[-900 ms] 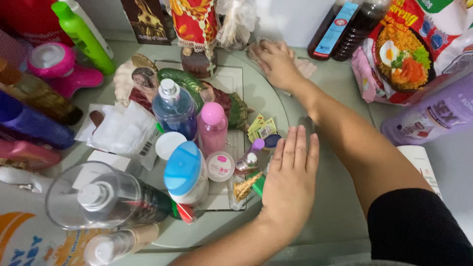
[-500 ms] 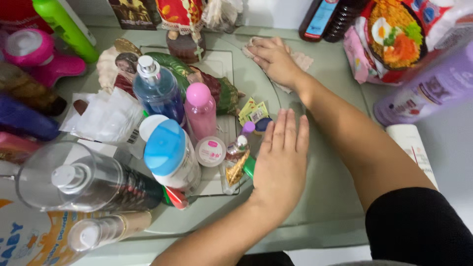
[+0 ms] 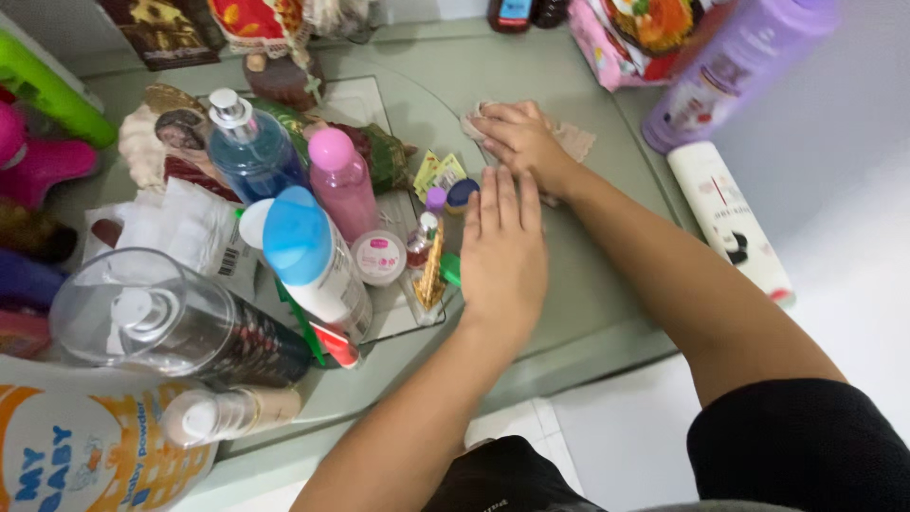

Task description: The person wipes a cluttered countertop with a cloth, moving various bottles and containers aside to clean underneath them. They then return the items to their original positions.

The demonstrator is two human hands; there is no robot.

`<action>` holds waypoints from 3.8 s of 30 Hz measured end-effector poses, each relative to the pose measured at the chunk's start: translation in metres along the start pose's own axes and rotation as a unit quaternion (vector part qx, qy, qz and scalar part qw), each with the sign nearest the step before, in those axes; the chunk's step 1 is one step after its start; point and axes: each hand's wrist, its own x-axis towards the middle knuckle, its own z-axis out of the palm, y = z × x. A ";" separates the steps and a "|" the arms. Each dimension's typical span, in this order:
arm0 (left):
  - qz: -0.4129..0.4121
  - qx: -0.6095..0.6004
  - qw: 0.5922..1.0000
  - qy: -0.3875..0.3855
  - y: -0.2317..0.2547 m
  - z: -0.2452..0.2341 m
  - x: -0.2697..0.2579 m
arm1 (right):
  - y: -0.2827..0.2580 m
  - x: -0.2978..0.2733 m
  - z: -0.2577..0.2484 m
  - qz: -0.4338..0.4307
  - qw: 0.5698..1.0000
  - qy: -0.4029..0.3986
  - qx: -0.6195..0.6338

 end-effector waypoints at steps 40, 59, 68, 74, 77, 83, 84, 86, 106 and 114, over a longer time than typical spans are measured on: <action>0.069 -0.254 0.965 -0.011 -0.017 -0.009 -0.002 | -0.272 -0.178 -0.063 0.039 0.995 -0.027 0.087; 0.094 -0.259 0.961 0.009 -0.007 -0.017 -0.005 | -0.305 -0.243 -0.034 0.189 0.960 0.126 0.161; 0.187 -0.207 0.960 0.016 -0.001 -0.069 -0.034 | -0.335 -0.297 -0.062 0.336 0.906 0.165 0.198; 0.209 -0.181 0.960 0.036 -0.021 -0.089 -0.103 | -0.264 -0.293 -0.128 0.416 0.829 0.368 0.065; 0.196 -0.168 0.966 0.034 -0.031 -0.092 -0.123 | -0.202 -0.261 -0.122 0.405 0.865 0.284 -0.076; 0.165 -0.193 0.966 0.037 -0.057 -0.105 -0.152 | -0.215 -0.235 -0.049 0.377 0.875 0.239 -0.190; 0.157 -0.197 0.967 0.041 -0.062 -0.107 -0.156 | -0.233 -0.232 -0.040 0.356 0.884 0.243 -0.182; 0.138 -0.204 0.968 0.040 -0.071 -0.111 -0.162 | -0.274 -0.221 -0.023 0.315 0.901 0.253 -0.158; -0.092 -0.204 0.971 0.086 -0.150 -0.200 -0.331 | -0.455 -0.217 0.061 0.036 0.942 -0.091 0.322; -0.167 -0.318 0.932 -0.040 -0.126 -0.163 -0.369 | -0.448 -0.236 0.037 0.127 0.834 -0.039 0.535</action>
